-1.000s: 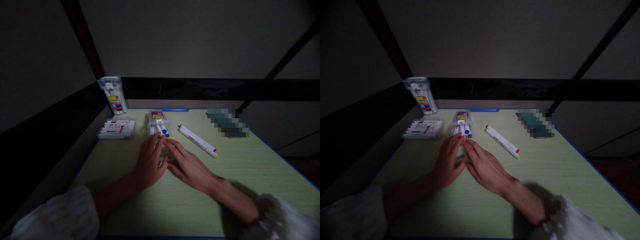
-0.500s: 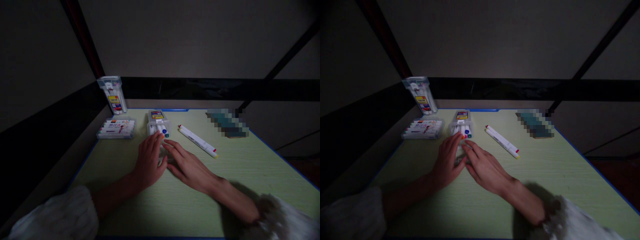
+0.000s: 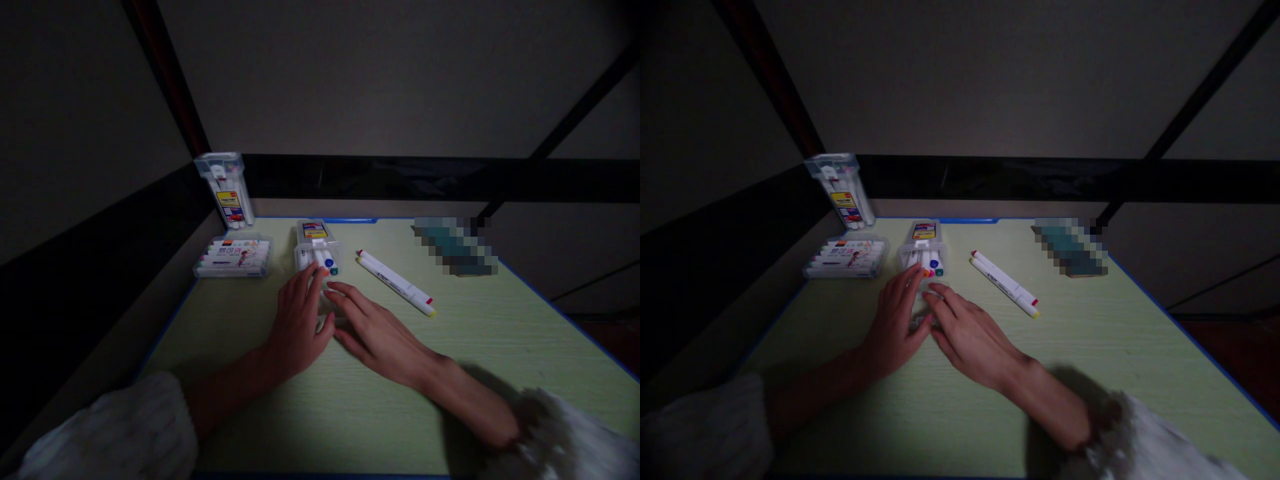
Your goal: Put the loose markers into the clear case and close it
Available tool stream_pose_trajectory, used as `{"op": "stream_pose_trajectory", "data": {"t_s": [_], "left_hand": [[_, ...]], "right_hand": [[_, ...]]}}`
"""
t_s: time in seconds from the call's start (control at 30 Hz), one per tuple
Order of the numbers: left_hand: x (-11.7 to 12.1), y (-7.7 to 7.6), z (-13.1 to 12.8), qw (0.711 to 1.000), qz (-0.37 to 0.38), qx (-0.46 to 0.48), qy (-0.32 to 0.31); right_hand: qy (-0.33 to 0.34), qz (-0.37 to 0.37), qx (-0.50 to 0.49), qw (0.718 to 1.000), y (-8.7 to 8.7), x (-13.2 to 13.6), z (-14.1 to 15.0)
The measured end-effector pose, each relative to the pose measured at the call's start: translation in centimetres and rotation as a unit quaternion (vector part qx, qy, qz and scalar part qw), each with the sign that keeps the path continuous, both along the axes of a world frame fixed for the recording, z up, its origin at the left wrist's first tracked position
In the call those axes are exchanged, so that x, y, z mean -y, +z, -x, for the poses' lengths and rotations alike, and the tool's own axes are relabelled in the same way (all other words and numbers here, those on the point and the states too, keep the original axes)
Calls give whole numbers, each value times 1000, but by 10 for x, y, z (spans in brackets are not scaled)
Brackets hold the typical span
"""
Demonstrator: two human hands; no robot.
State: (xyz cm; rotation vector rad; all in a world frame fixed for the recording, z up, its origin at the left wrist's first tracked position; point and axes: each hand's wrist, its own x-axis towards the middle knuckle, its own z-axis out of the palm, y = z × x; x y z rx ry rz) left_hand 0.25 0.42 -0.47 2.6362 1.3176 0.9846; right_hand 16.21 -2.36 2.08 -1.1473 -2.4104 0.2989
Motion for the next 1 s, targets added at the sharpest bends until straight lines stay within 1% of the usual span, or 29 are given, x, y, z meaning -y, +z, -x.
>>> {"op": "stream_pose_trajectory", "data": {"t_s": [0.5, 0.83, 1.0], "left_hand": [[0, -1, 0, 1000, -2, 5, -6], [1, 0, 0, 1000, -10, 24, -10], [1, 1, 0, 1000, -12, 17, -11]], "right_hand": [[8, -11, -2, 1000, -1, 0, -1], [7, -2, 22, 1000, -1, 0, -1], [10, -5, 17, 1000, -1, 0, -1]]}}
